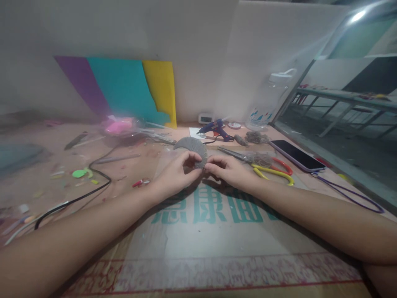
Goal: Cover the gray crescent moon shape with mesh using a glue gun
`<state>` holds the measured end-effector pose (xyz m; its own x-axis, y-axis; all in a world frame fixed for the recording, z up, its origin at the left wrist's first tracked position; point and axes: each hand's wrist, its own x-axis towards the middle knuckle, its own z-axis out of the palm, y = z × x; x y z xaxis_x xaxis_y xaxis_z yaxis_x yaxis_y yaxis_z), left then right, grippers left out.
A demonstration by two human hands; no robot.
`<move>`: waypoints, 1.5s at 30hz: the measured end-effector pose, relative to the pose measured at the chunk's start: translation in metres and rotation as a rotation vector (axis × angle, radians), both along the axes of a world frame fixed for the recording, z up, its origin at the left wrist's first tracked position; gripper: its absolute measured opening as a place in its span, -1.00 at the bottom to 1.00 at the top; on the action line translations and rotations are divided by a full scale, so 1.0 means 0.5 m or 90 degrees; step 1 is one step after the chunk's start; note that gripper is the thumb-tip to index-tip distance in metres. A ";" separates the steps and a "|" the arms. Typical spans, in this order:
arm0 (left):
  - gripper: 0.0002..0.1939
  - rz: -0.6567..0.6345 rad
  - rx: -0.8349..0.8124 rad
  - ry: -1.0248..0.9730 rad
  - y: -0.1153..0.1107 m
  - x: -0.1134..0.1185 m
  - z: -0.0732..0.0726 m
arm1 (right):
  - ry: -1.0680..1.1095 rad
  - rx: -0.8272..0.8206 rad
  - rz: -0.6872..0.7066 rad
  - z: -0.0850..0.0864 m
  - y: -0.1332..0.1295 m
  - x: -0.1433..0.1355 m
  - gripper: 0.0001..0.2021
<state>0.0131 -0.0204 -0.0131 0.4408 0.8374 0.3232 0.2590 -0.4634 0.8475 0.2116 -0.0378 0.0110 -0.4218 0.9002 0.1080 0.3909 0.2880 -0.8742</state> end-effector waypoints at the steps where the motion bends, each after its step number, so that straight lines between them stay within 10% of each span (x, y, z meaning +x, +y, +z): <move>1: -0.76 -0.006 0.007 0.006 -0.001 -0.001 0.000 | 0.000 -0.010 -0.011 0.001 0.000 0.000 -0.73; 11: -0.69 -0.023 -0.024 -0.071 -0.007 -0.001 0.006 | 0.110 -0.094 -0.081 -0.008 0.005 0.001 -0.73; 22: -0.84 0.150 -0.033 -0.147 0.019 -0.001 0.008 | 0.145 -0.049 -0.091 -0.011 0.011 0.002 -0.74; 37: -0.79 0.097 -0.060 -0.124 0.020 -0.005 -0.001 | 0.126 -0.041 -0.079 -0.011 0.007 0.002 -0.74; 45: -0.75 0.041 0.051 0.013 0.002 -0.003 0.025 | -0.061 0.173 -0.106 -0.001 -0.001 -0.001 -0.80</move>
<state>0.0114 -0.0196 -0.0006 0.3940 0.8359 0.3822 0.3071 -0.5116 0.8025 0.2108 -0.0384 0.0103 -0.2913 0.9016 0.3199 0.5291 0.4305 -0.7313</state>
